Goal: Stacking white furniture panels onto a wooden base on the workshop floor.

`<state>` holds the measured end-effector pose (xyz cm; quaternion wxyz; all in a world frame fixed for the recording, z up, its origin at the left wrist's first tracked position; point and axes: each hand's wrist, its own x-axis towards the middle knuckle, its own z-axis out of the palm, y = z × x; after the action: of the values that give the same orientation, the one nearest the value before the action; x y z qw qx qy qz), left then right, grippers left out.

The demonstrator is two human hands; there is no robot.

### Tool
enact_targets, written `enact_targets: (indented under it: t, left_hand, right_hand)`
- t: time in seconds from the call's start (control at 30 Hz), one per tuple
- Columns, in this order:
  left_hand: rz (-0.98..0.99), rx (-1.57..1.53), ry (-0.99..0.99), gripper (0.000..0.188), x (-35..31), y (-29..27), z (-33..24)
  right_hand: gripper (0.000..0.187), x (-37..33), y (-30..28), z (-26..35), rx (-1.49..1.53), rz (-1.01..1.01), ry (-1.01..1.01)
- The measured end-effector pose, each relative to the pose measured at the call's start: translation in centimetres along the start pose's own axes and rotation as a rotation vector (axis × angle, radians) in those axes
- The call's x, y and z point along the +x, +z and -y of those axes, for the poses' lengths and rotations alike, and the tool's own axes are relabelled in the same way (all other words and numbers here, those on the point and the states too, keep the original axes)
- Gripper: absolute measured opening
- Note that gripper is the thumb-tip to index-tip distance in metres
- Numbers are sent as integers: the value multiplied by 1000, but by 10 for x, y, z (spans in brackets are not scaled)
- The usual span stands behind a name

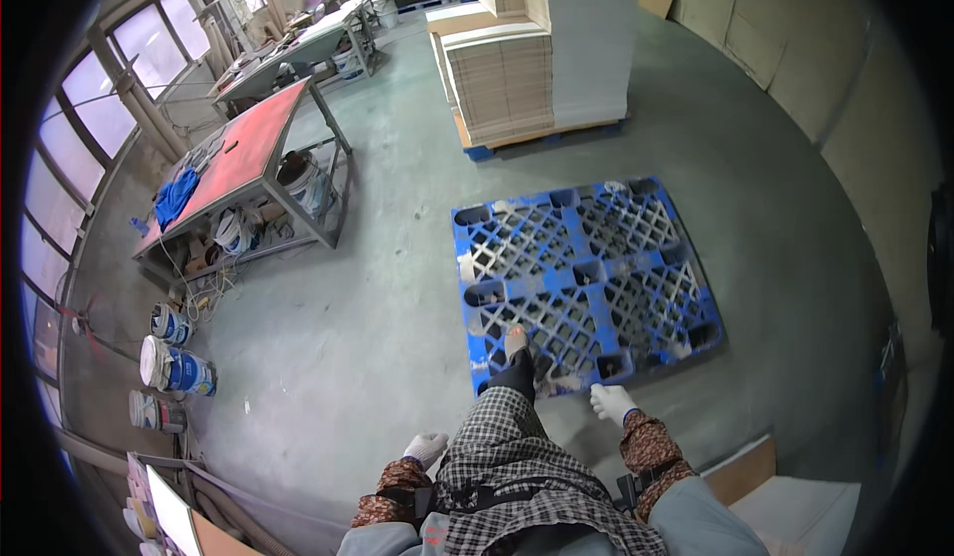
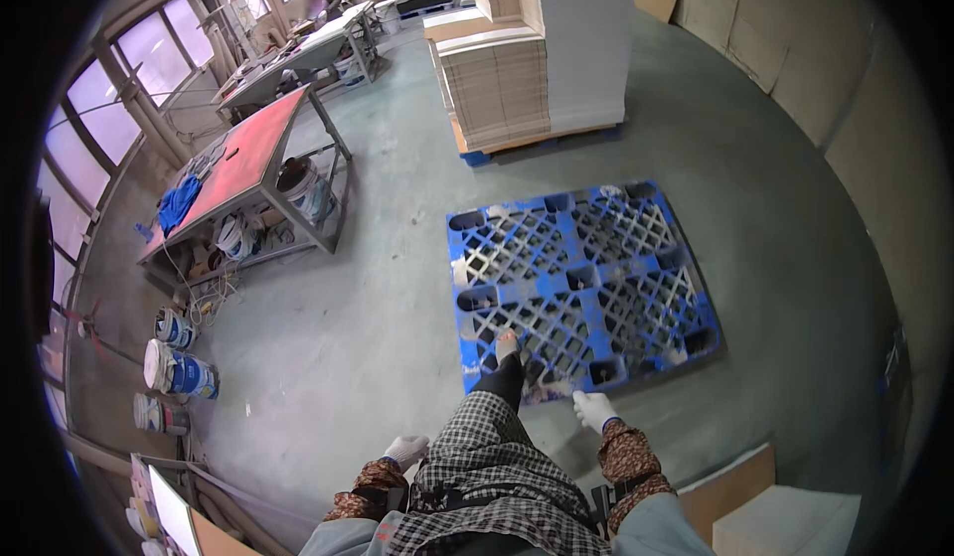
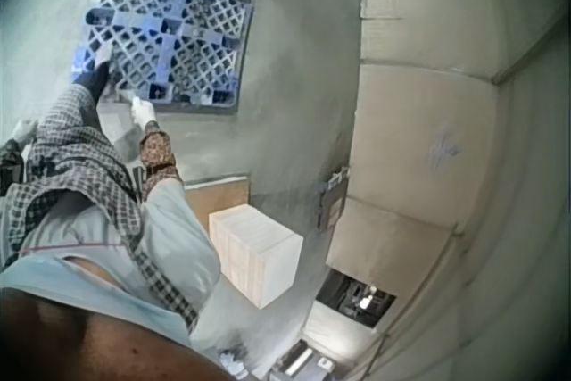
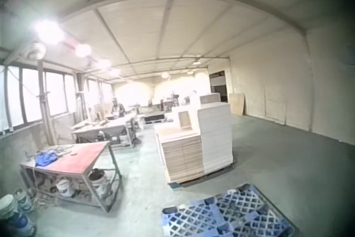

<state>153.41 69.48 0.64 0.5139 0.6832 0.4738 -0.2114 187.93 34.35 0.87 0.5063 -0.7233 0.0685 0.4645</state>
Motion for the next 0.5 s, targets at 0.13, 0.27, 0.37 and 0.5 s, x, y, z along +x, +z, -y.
enact_targets:
  t: [0.13, 0.27, 0.37, 0.5]
  left_hand:
    - [50, 361, 240, 45, 94, -30, -2]
    - [75, -130, -316, 42, 127, -63, -94]
    - [11, -162, -129, 41, 153, -115, -206]
    - [-67, -215, 77, 43, 189, -175, -335]
  right_hand:
    - [36, 64, -18, 48, 43, 87, 162]
    - [38, 62, -52, 140, 110, 106, 403]
    - [35, 87, -82, 176, -81, -111, 414]
    - [28, 82, -78, 313, -1, -140, 206]
